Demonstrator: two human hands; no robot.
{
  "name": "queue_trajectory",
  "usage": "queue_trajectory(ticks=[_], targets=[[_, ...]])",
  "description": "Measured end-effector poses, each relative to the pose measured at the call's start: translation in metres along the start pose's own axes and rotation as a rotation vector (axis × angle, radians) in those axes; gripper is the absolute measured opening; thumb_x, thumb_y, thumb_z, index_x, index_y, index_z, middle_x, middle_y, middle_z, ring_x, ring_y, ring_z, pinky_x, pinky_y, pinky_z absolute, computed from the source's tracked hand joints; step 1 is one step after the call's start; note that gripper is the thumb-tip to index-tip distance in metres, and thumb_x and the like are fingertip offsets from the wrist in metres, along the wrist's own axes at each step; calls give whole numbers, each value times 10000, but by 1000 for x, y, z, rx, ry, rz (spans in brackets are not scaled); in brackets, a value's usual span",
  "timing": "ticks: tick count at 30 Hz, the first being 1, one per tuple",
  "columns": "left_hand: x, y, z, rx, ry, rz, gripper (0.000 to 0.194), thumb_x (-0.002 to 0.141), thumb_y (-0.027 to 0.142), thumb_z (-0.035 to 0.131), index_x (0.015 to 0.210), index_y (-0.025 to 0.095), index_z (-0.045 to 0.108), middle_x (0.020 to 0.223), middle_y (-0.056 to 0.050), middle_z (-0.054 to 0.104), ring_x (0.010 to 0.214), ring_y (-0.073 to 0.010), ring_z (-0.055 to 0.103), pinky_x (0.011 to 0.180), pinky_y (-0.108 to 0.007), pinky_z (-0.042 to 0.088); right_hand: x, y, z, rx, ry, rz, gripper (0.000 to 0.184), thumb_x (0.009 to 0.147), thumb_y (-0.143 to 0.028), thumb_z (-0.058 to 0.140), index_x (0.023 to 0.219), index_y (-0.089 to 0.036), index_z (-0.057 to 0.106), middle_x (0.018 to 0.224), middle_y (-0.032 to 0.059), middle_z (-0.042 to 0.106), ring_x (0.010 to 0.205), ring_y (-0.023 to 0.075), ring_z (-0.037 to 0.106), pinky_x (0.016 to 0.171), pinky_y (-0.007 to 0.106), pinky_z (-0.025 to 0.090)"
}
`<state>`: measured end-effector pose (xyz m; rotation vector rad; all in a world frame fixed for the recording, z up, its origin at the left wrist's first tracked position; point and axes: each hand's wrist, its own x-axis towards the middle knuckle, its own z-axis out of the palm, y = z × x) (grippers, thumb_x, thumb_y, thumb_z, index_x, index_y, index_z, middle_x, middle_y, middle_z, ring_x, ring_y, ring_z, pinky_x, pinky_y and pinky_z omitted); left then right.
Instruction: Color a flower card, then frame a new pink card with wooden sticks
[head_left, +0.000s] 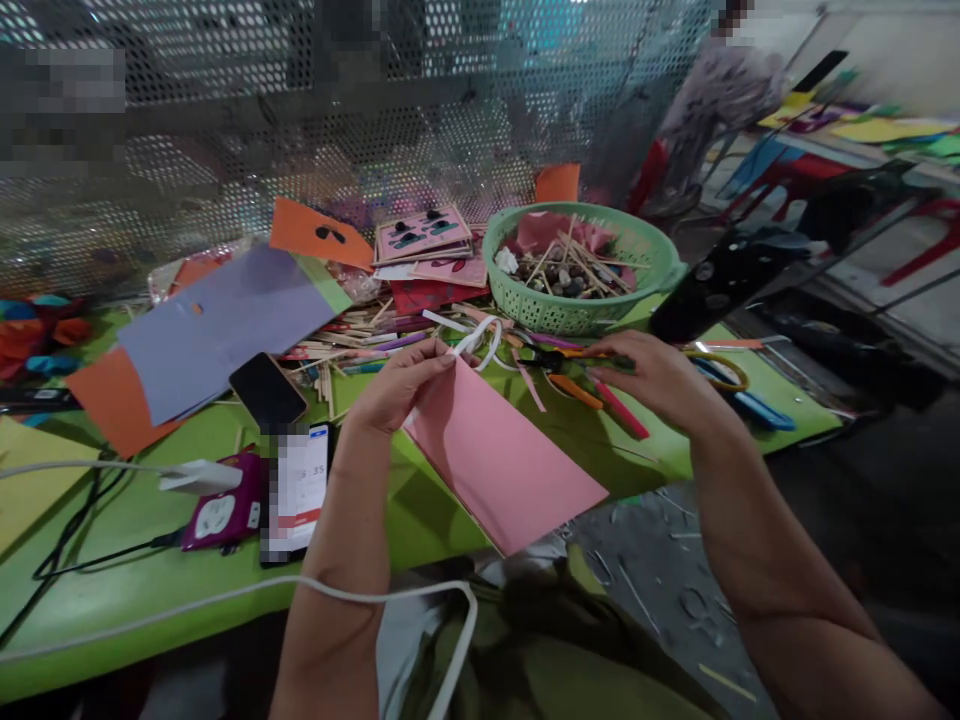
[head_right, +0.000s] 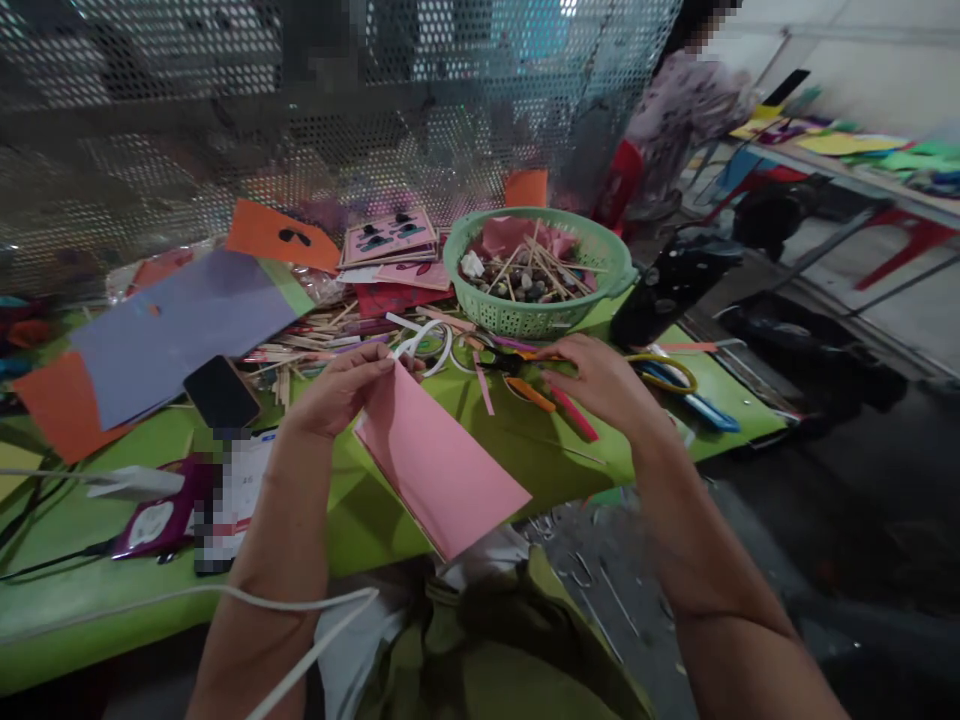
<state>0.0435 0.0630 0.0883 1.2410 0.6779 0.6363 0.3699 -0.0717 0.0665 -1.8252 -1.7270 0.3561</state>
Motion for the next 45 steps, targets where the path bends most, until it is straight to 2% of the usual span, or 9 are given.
queue_trajectory(ticks=[4,8,15,21,25,30,35,40,45], targets=[[-1,1,3,-5,5,-7,371,684,426,878,738,201,588,873,-40,758,940,-215,687,933,-323,475,-3,10,6,-152,-98,-56,386,934,-526,620,1193,-282,771,1283,128,748,1250,385,649,1108,551,468],[-3,2,7,-38,-2,-25,366,671,418,874,747,205,586,902,-49,772,989,-237,721,960,-344,497,6,14,19,-313,-178,-41,519,886,-498,692,1336,-238,704,1446,183,673,1274,436,632,1085,580,478],[-4,0,7,-77,1,-38,353,666,395,873,773,215,590,935,-62,786,1032,-254,744,972,-358,526,17,2,28,-471,-268,31,361,842,-483,688,1094,-224,705,1352,197,655,1142,415,674,978,539,522],[-3,-2,5,-117,-25,-29,340,672,381,887,771,213,609,927,-60,795,1023,-253,757,998,-362,529,19,-8,28,-513,-241,45,230,792,-394,689,966,-245,701,1304,166,680,1130,397,637,942,503,472],[-2,-4,3,-123,-28,-31,351,676,385,897,768,204,611,923,-65,801,1003,-245,759,969,-340,529,20,-6,22,-480,-197,48,156,782,-380,659,870,-253,678,1136,145,731,1085,388,624,889,493,457],[0,-6,2,-101,-21,-28,383,664,418,909,776,195,618,935,-69,807,958,-239,756,908,-320,525,16,4,10,-104,-87,91,196,724,-401,661,869,-269,658,1000,92,735,1050,374,629,910,500,474],[1,-5,2,-64,-16,-20,374,670,440,905,762,189,643,915,-60,803,947,-240,746,906,-320,516,7,13,2,307,-28,174,290,710,-433,665,942,-261,636,944,61,704,932,317,632,806,442,510],[1,-2,4,-20,2,-9,352,685,432,891,747,189,644,875,-50,787,926,-222,728,925,-317,506,9,14,4,93,-43,156,294,696,-394,698,946,-244,659,1023,95,739,1033,358,646,922,494,491],[2,-3,2,-25,6,-22,366,677,421,894,736,194,612,873,-46,777,900,-208,710,894,-305,503,17,8,32,-189,2,46,321,725,-382,708,1017,-249,692,1063,108,773,1080,387,654,924,512,497]])
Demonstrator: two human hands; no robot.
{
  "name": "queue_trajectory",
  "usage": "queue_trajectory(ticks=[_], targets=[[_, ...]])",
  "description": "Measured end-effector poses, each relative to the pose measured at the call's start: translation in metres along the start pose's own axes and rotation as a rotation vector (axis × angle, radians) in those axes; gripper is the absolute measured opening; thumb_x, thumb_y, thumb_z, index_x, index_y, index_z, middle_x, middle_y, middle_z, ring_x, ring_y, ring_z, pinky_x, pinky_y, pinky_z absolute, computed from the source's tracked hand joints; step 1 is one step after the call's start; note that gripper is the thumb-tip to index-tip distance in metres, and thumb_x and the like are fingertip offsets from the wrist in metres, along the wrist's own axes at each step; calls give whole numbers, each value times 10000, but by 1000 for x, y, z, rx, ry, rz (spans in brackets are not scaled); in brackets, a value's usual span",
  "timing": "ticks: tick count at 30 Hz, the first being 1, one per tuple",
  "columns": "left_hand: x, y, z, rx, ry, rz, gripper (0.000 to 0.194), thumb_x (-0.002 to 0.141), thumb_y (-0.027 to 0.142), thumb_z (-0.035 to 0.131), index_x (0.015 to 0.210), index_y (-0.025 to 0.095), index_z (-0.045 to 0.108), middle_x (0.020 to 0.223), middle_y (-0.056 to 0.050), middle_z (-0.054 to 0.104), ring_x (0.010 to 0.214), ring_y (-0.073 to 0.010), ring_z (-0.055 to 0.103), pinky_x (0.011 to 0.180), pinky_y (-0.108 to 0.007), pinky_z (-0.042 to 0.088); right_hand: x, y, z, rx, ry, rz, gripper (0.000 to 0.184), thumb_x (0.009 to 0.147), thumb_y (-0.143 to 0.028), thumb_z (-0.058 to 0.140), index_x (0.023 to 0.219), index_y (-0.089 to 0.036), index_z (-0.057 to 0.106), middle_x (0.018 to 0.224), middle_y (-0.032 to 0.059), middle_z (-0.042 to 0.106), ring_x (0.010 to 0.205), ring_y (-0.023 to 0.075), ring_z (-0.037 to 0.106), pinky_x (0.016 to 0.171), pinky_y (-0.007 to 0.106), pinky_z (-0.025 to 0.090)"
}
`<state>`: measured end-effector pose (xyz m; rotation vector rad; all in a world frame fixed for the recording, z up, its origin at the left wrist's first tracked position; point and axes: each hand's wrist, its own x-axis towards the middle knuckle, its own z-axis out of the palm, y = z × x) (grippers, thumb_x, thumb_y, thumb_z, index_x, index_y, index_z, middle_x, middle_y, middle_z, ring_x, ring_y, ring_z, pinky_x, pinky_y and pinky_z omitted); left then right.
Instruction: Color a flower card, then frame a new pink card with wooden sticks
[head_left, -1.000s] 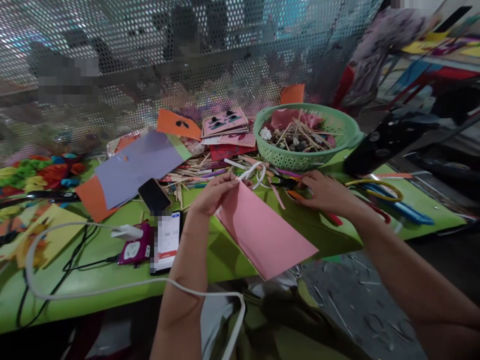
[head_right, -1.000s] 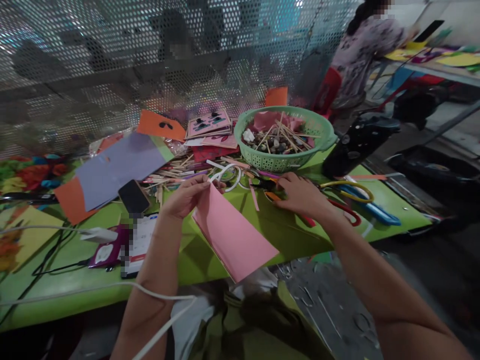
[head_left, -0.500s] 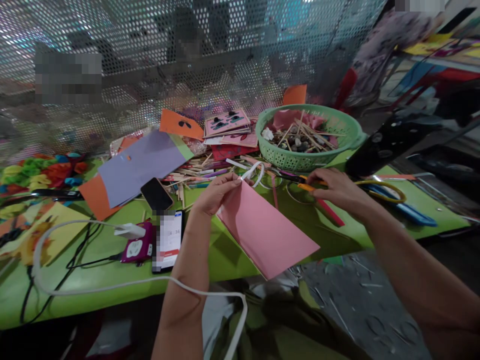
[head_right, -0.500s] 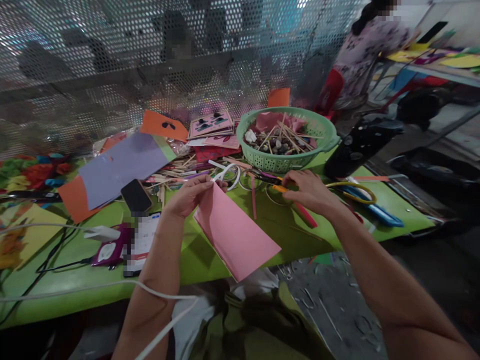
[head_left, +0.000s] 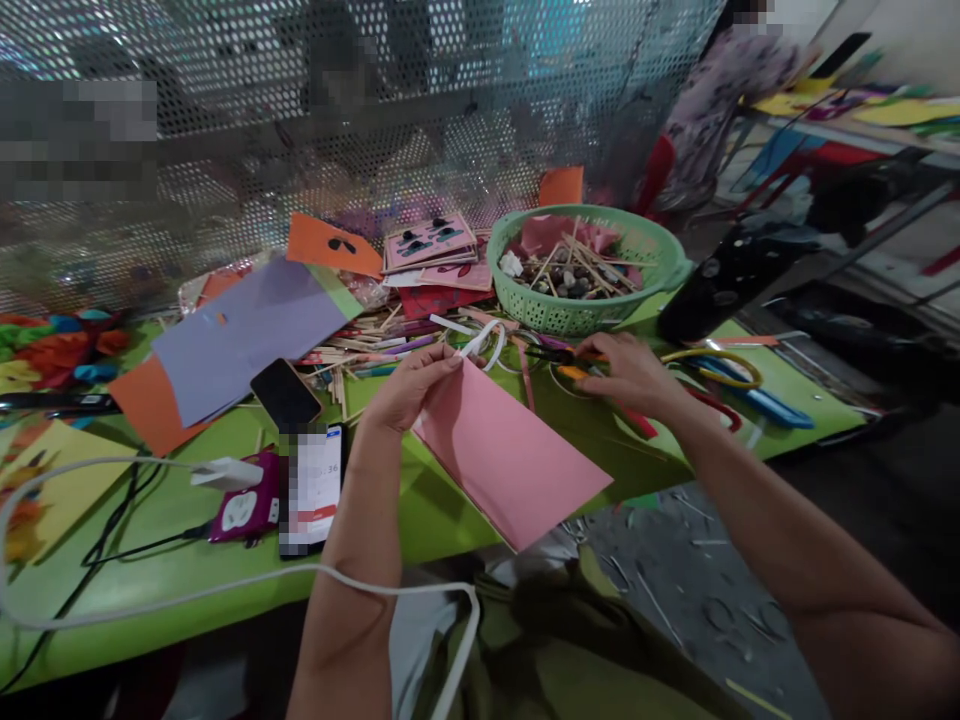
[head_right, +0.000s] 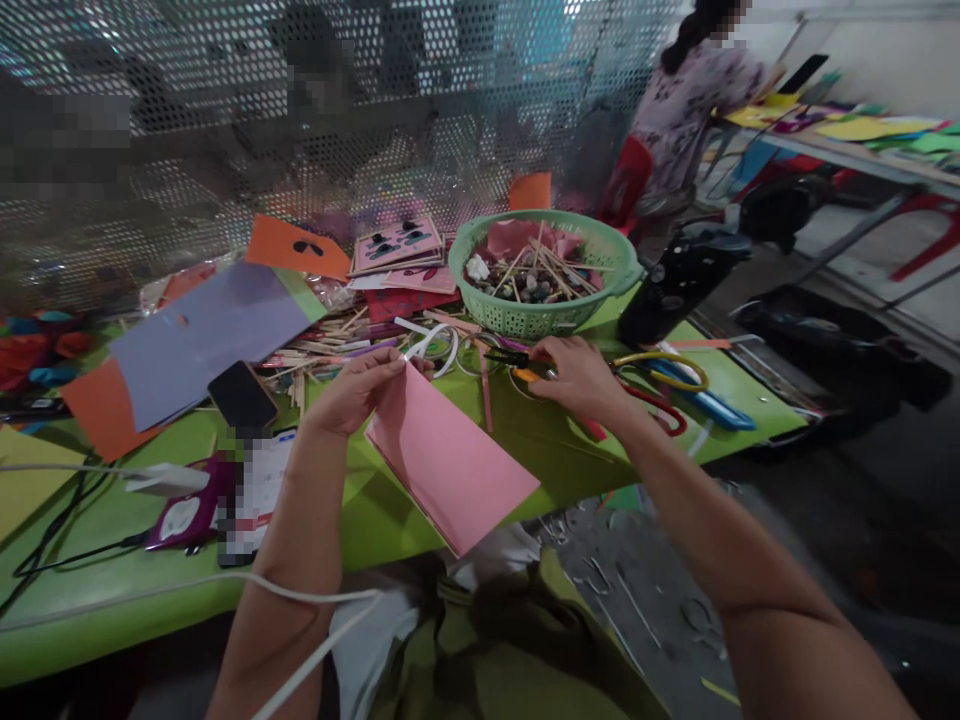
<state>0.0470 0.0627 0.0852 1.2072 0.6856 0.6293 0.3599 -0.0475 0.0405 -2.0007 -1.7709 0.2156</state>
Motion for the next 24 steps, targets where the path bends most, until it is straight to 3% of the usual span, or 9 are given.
queue_trajectory(ticks=[4,8,13,18,24], targets=[[0,1,-1,18,24,-19,377,654,441,908,754,193,642,855,-33,771,812,-180,684,817,-279,500,2,-2,14,-125,20,-62,374,788,-463,730,1088,-241,715,1130,138,783,1117,411,665,938,538,511],[0,4,0,21,37,-13,389,629,446,920,744,192,650,872,-33,778,790,-169,667,780,-265,491,-11,12,-1,-27,74,-96,334,927,-496,637,1136,-250,724,1170,117,777,1080,346,700,944,490,533],[1,7,1,35,41,-3,374,632,428,912,706,192,632,863,-42,774,786,-172,657,774,-268,490,-40,31,-29,-110,96,23,273,945,-482,625,987,-236,737,948,100,755,880,294,702,778,409,524],[2,8,2,52,64,-3,386,605,430,926,724,201,640,844,-37,770,775,-183,654,740,-275,492,-65,51,-42,-294,104,130,249,950,-418,582,1017,-247,750,1061,121,762,1028,330,709,846,441,539],[1,9,4,52,66,-9,407,593,429,938,694,199,617,824,-35,771,767,-180,650,733,-273,487,-82,66,-38,-473,66,297,318,883,-372,607,1139,-228,728,1210,154,725,1143,376,674,902,482,550]])
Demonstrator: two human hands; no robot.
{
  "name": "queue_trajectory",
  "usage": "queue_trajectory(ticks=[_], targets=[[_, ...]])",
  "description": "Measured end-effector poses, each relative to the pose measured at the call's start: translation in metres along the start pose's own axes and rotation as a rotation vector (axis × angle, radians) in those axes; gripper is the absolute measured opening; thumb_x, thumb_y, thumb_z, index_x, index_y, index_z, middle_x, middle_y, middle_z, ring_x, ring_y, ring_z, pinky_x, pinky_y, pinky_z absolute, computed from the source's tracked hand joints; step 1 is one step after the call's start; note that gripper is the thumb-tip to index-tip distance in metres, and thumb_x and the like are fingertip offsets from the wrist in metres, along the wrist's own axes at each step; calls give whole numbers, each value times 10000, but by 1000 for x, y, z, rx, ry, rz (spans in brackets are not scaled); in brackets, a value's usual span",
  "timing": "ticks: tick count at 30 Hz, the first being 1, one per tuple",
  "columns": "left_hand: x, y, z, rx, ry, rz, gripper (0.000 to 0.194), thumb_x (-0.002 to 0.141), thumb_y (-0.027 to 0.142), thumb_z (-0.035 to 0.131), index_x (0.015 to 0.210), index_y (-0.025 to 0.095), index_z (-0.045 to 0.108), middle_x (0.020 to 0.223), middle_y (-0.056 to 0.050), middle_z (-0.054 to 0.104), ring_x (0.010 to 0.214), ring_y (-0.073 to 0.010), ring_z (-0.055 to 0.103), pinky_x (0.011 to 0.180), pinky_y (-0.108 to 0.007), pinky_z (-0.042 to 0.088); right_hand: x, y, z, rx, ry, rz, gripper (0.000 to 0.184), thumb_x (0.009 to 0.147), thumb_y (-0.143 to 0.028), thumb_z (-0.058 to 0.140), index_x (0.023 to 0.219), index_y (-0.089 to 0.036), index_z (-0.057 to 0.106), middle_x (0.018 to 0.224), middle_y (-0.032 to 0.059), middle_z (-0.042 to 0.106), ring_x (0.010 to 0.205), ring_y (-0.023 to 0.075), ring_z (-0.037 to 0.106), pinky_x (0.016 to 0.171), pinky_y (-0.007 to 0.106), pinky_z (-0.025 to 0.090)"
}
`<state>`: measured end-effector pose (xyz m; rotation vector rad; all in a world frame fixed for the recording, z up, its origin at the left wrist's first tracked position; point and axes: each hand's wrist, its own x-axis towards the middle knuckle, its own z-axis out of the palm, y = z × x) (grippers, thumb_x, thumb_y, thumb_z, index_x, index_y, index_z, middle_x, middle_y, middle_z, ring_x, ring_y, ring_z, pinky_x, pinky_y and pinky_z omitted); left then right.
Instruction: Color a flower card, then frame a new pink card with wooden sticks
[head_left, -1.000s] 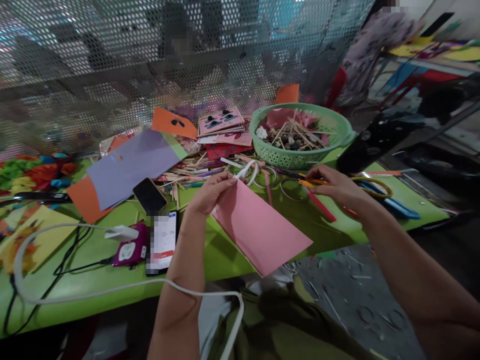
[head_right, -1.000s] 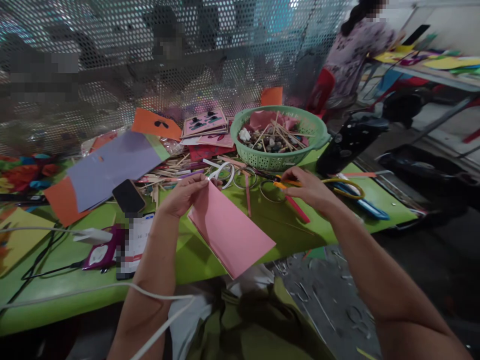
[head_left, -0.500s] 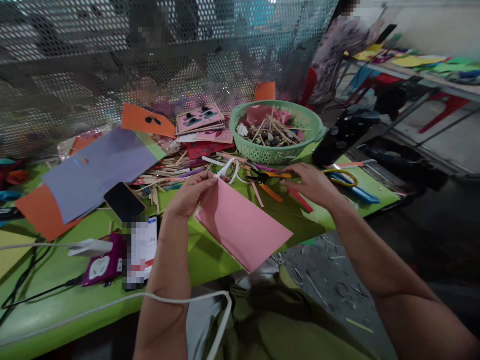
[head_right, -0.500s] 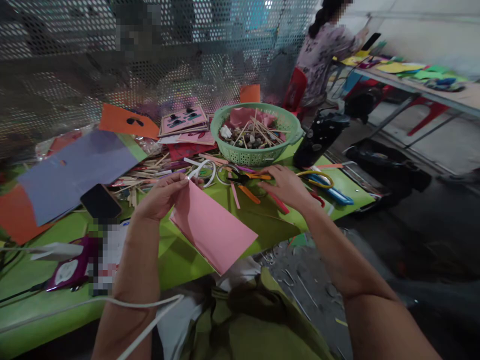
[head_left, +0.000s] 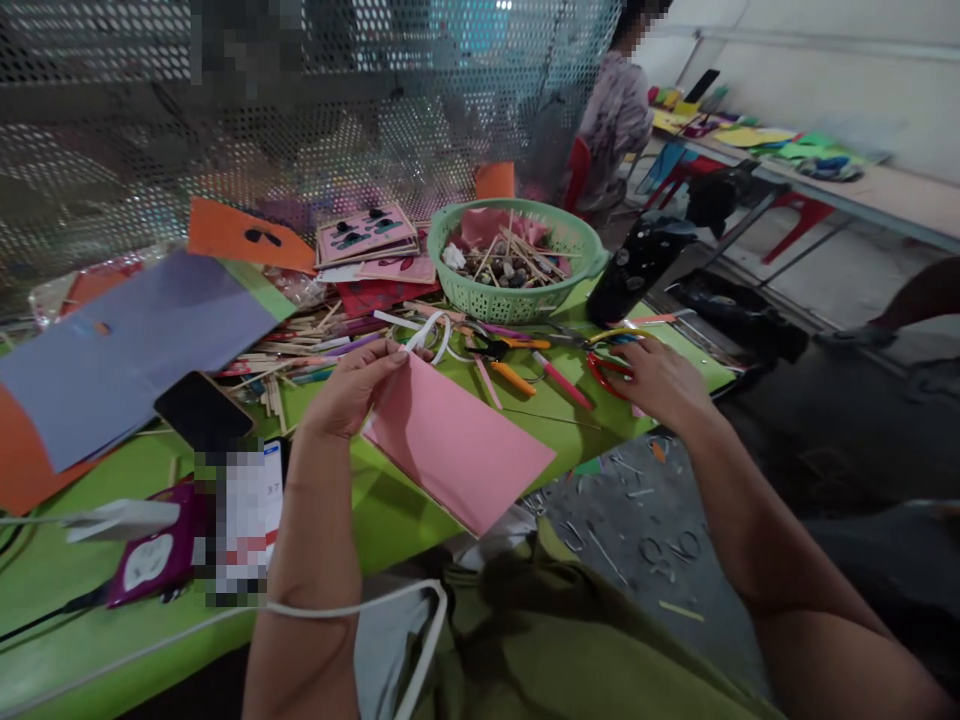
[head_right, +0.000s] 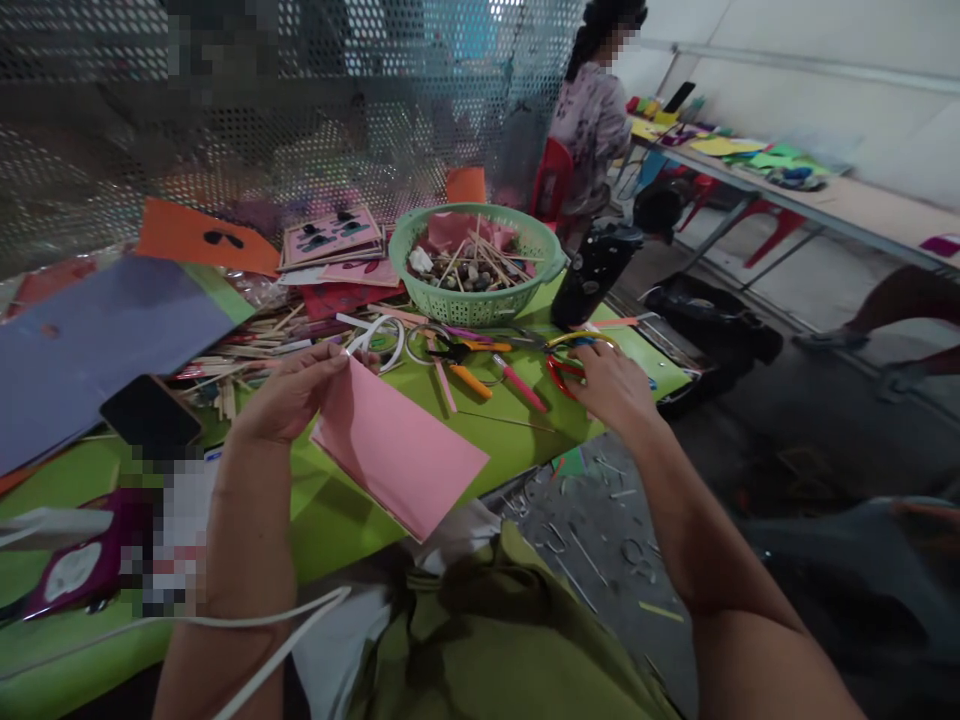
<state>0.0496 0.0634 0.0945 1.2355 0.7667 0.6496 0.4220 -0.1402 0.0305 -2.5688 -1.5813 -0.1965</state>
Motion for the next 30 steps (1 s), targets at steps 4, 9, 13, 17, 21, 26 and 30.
queue_trajectory(ticks=[4,9,13,17,21,26,30], targets=[[2,-2,-1,0,-15,-3,392,600,436,925,716,200,634,817,-27,761,747,-173,633,727,-271,477,5,-1,-1,-30,32,10,496,772,-305,659,1260,-216,683,1310,169,686,1177,399,643,970,515,524],[2,-9,0,30,-34,7,360,655,430,904,751,200,645,768,-4,709,717,-152,596,705,-251,449,21,-4,-7,1,-30,-27,502,735,-316,672,1224,-204,646,1236,211,710,1162,430,642,944,527,496],[1,-14,0,20,-26,19,350,701,408,897,758,197,623,738,3,665,736,-153,585,695,-244,424,23,-6,-12,94,-80,9,445,734,-349,650,1153,-204,606,1194,253,710,1045,424,680,845,510,504],[-1,-14,2,50,-41,38,303,729,394,857,761,179,645,755,4,635,735,-137,529,719,-251,389,14,3,-27,325,-53,117,556,641,-387,680,1176,-252,609,1070,169,713,982,393,699,821,506,532],[-4,-11,6,106,-46,66,291,735,410,831,762,180,654,742,19,571,727,-135,467,718,-269,354,3,5,-49,791,-262,64,666,621,-436,766,1259,-286,647,1037,118,737,972,349,722,841,461,571],[-4,-12,9,106,-34,100,337,708,442,823,747,185,609,752,25,537,731,-131,435,714,-273,332,-6,-46,-55,1159,-430,-21,651,700,-518,770,1304,-283,703,1060,122,756,983,333,729,800,423,598],[-2,-15,9,104,-28,115,372,700,474,834,749,187,602,723,26,518,707,-127,418,683,-271,306,-3,-94,-51,1193,-600,-141,703,770,-570,804,1397,-293,648,1056,106,735,850,269,696,705,389,596]])
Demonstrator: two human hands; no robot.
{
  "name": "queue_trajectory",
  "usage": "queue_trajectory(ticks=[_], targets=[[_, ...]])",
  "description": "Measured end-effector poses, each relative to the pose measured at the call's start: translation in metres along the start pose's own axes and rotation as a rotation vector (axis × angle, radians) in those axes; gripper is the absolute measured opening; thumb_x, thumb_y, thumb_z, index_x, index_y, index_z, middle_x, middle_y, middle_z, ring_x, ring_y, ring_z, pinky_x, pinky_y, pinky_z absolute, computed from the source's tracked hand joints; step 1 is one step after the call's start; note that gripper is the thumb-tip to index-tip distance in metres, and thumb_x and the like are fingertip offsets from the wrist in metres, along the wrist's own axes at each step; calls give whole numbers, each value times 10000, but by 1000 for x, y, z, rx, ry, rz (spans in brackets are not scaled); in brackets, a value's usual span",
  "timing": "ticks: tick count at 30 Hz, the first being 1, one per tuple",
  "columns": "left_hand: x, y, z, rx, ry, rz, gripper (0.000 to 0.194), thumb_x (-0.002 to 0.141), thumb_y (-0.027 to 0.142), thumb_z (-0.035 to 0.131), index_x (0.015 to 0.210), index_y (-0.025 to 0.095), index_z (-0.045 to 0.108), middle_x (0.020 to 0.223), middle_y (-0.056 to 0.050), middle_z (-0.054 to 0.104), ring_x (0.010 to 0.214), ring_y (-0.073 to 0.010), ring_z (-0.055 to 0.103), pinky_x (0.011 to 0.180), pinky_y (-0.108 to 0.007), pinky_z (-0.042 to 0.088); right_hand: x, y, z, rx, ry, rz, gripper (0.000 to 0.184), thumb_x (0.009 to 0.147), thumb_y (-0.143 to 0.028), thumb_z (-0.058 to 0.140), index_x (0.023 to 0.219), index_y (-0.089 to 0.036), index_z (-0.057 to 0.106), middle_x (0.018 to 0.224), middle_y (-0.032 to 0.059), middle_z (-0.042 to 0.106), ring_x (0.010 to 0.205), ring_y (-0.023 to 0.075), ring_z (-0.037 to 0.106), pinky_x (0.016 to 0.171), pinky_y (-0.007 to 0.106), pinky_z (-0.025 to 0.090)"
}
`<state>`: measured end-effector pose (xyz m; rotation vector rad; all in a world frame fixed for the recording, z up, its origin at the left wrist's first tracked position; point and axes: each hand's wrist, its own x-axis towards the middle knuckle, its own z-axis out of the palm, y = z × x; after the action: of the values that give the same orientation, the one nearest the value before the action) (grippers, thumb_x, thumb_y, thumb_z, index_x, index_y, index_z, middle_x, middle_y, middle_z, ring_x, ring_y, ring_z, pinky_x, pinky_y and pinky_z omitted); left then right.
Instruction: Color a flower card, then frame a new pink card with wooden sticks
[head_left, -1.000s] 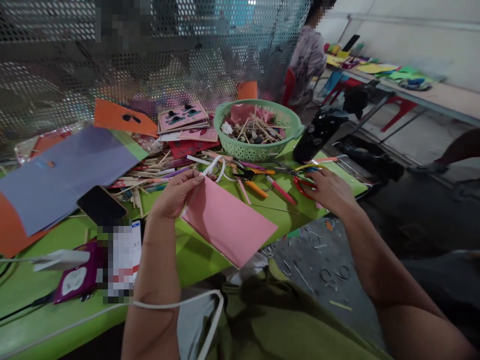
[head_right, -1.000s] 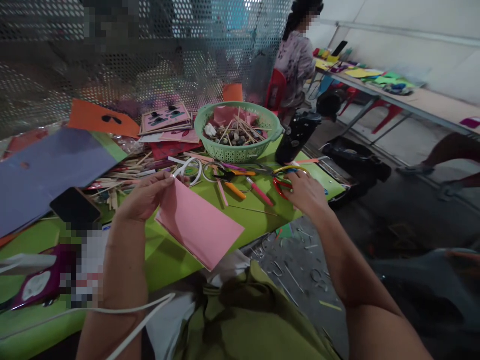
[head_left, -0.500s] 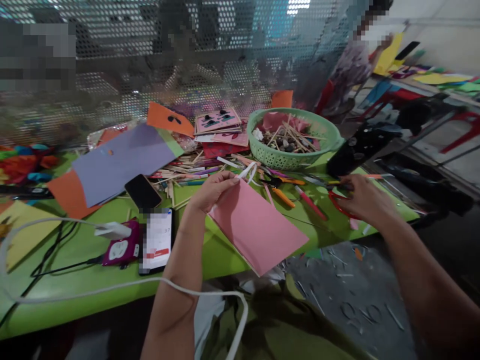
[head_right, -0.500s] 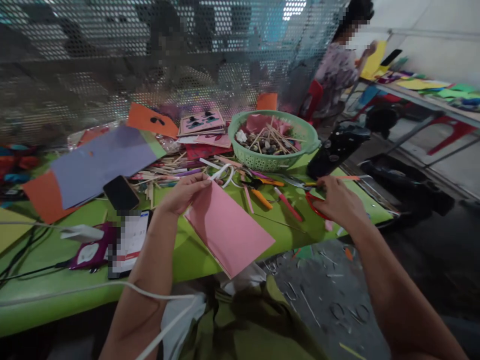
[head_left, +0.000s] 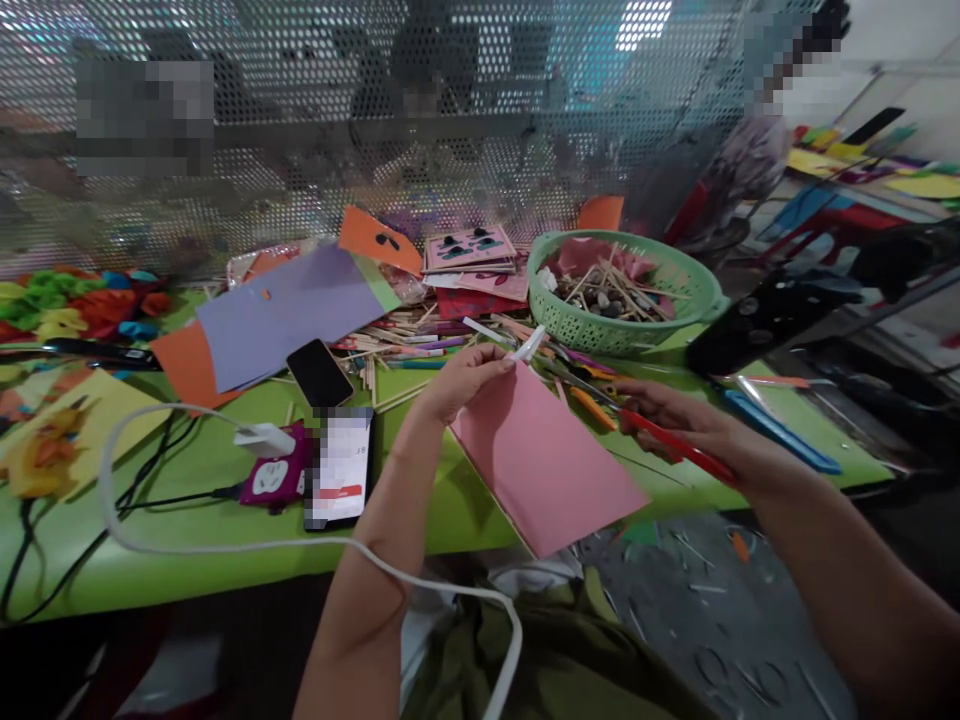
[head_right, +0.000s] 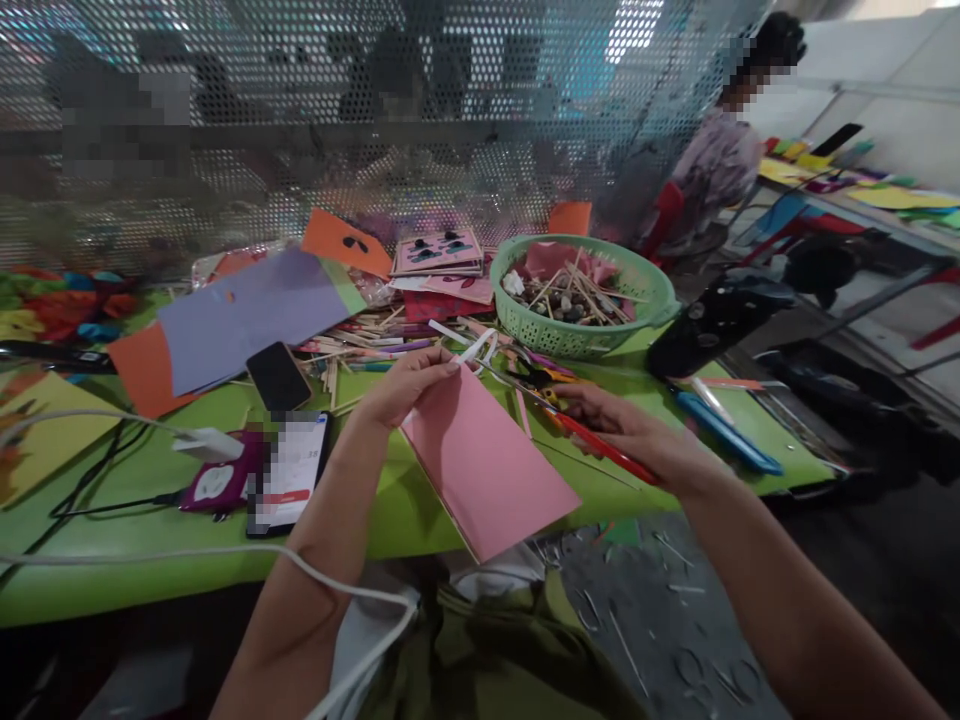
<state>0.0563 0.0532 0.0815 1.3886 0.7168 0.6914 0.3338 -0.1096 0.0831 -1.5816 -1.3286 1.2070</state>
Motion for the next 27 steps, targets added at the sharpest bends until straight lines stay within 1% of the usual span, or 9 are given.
queue_trajectory(ticks=[2,4,8,10,13,16,19,24,27], targets=[[0,0,0,-16,0,7,407,686,501,848,738,190,591,709,26,504,692,-124,402,665,-269,293,7,-4,9,5,-22,-16,694,768,-596,825,1378,-312,655,994,75,718,788,242,664,666,370,588],[0,1,-1,-40,5,14,444,668,526,859,722,194,569,694,30,478,671,-118,370,640,-266,265,10,-4,12,9,-15,-33,669,767,-622,830,1348,-332,670,962,56,711,800,244,662,671,363,596],[-1,4,-3,-72,37,25,433,678,501,840,697,205,524,663,44,394,630,-109,289,602,-273,200,10,0,10,-76,-12,-47,644,767,-673,813,1324,-374,691,1063,68,747,1014,315,702,821,411,638],[-1,5,-3,-80,36,32,399,696,466,823,697,205,521,673,42,405,633,-108,305,604,-275,219,11,1,10,-113,-19,-43,669,763,-703,799,1334,-374,686,1079,73,754,1069,333,705,876,430,640],[-1,5,-1,-75,33,24,358,718,432,809,704,195,540,690,38,439,646,-107,342,619,-268,255,14,0,13,-98,-28,-26,719,752,-710,800,1368,-367,659,1129,78,759,1121,332,708,914,430,641],[-1,3,2,-66,15,14,326,727,419,798,727,188,567,707,37,460,662,-109,365,642,-266,276,18,-7,19,-47,-42,7,739,714,-687,834,1358,-372,653,1139,74,757,1121,324,715,910,425,650],[-1,2,6,-55,-6,17,329,736,429,784,724,189,560,715,35,460,678,-112,366,657,-269,281,19,-16,25,-22,-34,17,741,675,-670,857,1324,-370,666,1113,67,751,1102,318,719,890,418,659],[-1,2,8,-15,1,16,358,768,437,774,707,204,510,705,42,411,670,-118,333,661,-281,284,20,-19,30,-30,-23,-2,643,743,-609,825,1321,-380,663,1119,51,752,1057,296,734,839,403,671],[-1,3,9,-11,2,22,327,782,410,751,706,203,509,709,40,412,680,-124,329,668,-281,284,20,-18,31,-34,-31,-3,635,770,-622,807,1330,-371,646,1124,51,746,982,272,733,752,363,659]])
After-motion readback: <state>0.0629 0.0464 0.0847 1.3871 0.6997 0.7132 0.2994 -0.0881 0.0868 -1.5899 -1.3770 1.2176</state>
